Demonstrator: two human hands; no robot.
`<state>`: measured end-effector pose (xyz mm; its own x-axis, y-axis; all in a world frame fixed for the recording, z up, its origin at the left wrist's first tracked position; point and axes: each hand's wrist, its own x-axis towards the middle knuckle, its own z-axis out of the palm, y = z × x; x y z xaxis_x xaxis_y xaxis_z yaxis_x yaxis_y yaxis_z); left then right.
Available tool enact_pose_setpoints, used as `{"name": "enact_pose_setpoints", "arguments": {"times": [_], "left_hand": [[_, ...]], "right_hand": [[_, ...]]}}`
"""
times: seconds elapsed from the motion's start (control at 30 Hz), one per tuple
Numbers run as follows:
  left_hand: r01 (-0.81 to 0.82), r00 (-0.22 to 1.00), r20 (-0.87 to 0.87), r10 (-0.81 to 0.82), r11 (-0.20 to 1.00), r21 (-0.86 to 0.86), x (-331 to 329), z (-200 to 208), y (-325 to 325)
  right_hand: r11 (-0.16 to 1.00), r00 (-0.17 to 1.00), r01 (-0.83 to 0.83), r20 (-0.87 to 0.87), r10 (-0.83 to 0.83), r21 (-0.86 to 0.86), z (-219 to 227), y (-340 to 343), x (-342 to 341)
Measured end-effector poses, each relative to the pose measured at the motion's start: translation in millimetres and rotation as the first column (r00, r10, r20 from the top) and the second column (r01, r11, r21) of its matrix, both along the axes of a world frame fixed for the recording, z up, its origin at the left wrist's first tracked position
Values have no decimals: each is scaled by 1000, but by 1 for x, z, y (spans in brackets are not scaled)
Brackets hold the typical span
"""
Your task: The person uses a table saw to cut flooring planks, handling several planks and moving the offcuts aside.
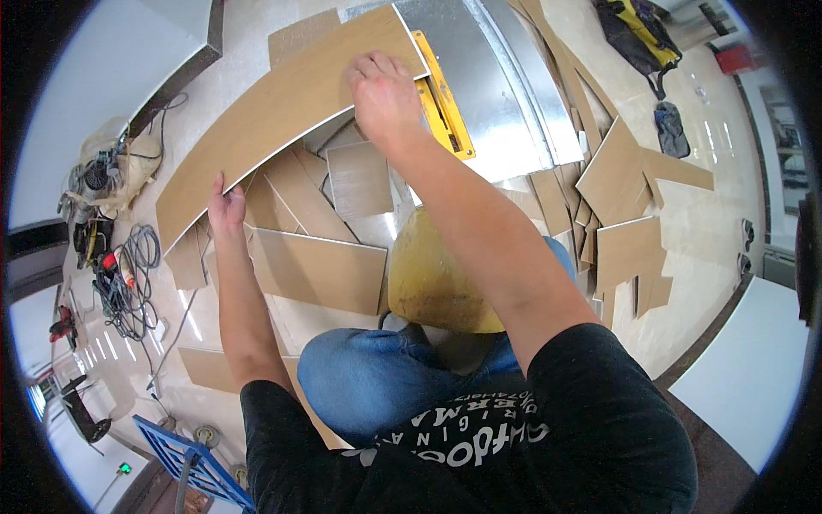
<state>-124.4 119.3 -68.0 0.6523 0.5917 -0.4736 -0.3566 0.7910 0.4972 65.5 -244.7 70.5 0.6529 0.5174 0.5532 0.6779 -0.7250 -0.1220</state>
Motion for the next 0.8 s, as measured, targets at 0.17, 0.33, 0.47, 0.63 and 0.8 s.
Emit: {"name": "enact_pose_setpoints", "arguments": {"times": [0.17,0.33,0.47,0.63,0.8], "left_hand": [[-15,1000,-5,15,999,-30,-2,6,-3],[2,1000,6,-1,998,-61,-5,1,4],[28,999,26,-27,998,-53,-7,-3,11],[37,999,-5,-37,999,-10,-5,-5,10],[12,1000,-22,-12,1000,6,-8,-2,8]], "right_hand": [[1000,1000,-8,-9,8,1,0,0,-2],[999,1000,-12,5,12,41,-1,-2,-2],[1000,999,-19,-51,18,-19,3,-2,-5],[1000,999,-19,-37,19,-3,-1,-3,-2],[1000,998,-23,-51,22,-8,-1,-2,-4]]}}
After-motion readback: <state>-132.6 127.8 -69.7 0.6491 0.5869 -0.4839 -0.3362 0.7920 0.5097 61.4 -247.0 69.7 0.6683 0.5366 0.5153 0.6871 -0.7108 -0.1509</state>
